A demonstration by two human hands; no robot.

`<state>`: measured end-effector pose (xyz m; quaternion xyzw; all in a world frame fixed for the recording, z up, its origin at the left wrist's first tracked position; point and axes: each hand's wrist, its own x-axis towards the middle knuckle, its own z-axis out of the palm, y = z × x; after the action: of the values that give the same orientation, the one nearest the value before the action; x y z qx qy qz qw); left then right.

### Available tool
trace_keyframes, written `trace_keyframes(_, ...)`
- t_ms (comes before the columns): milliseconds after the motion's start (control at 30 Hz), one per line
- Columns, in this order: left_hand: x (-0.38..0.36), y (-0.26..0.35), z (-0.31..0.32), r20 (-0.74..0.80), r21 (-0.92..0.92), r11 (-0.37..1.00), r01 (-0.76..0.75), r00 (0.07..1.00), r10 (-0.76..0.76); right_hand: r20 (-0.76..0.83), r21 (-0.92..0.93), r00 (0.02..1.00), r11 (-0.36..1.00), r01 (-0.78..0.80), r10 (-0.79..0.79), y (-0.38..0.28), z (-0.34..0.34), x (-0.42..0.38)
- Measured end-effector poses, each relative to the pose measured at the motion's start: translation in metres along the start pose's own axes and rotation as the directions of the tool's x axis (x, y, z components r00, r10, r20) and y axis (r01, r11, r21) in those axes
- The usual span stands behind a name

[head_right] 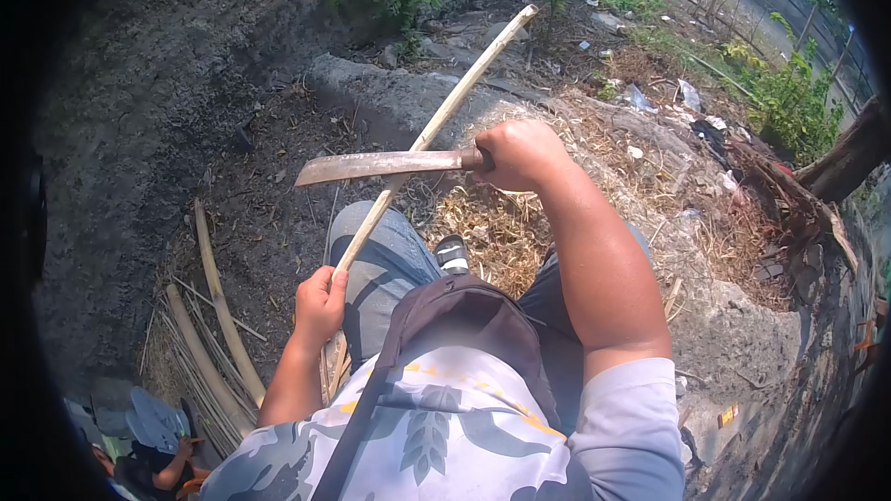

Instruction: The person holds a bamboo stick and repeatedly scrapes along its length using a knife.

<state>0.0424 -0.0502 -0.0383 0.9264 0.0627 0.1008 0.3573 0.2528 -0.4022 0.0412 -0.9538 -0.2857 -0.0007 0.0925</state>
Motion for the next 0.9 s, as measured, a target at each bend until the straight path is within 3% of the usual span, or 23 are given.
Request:
trace_keyframes(100, -0.001, -0.007, -0.003, -0.022, 0.002, 1.000, 0.026, 0.999, -0.026, -0.099, -0.028, 0.987, 0.992, -0.127, 0.123, 0.011, 0.002, 0.002)
trace_keyframes(233, -0.003, -0.011, -0.008, -0.029, -0.008, 1.000, 0.020, 0.999, -0.020, -0.150, 0.192, 0.919, 0.923, -0.335, 0.365, 0.038, 0.000, 0.001)
trace_keyframes(367, -0.002, -0.005, -0.006, -0.007, -0.023, 0.999, 0.027, 1.000, -0.027, -0.112, 0.204, 0.903, 0.899, -0.388, 0.415, 0.034, 0.003, -0.001)
trace_keyframes(500, 0.004, 0.001, -0.001, -0.019, -0.094, 0.996, -0.006, 1.000, 0.004, -0.135, 0.219, 0.945, 0.939, -0.266, 0.299, 0.018, 0.014, 0.002)
trace_keyframes(667, 0.009, 0.008, 0.006, 0.026, -0.215, 0.976, 0.013, 1.000, -0.007, -0.174, 0.067, 0.982, 0.994, 0.091, -0.078, -0.011, 0.015, 0.003)
trace_keyframes(767, 0.007, 0.009, 0.002, 0.047, -0.233, 0.972, -0.030, 0.998, 0.042, -0.227, -0.057, 0.963, 0.989, 0.134, -0.144, 0.000, 0.015, 0.007)
trace_keyframes(800, 0.007, 0.015, -0.001, 0.056, -0.241, 0.970, -0.022, 0.998, 0.036, -0.275, 0.020, 0.959, 0.997, 0.080, -0.072, 0.005, 0.015, 0.007)
trace_keyframes(833, 0.009, 0.024, -0.004, 0.066, -0.249, 0.968, -0.013, 0.997, 0.030, -0.220, 0.023, 0.975, 1.000, 0.019, -0.014, 0.010, 0.014, 0.008)
trace_keyframes(900, 0.012, 0.028, -0.002, 0.086, -0.279, 0.960, 0.008, 0.996, 0.017, -0.227, 0.067, 0.974, 0.998, 0.000, 0.016, 0.012, 0.013, 0.006)
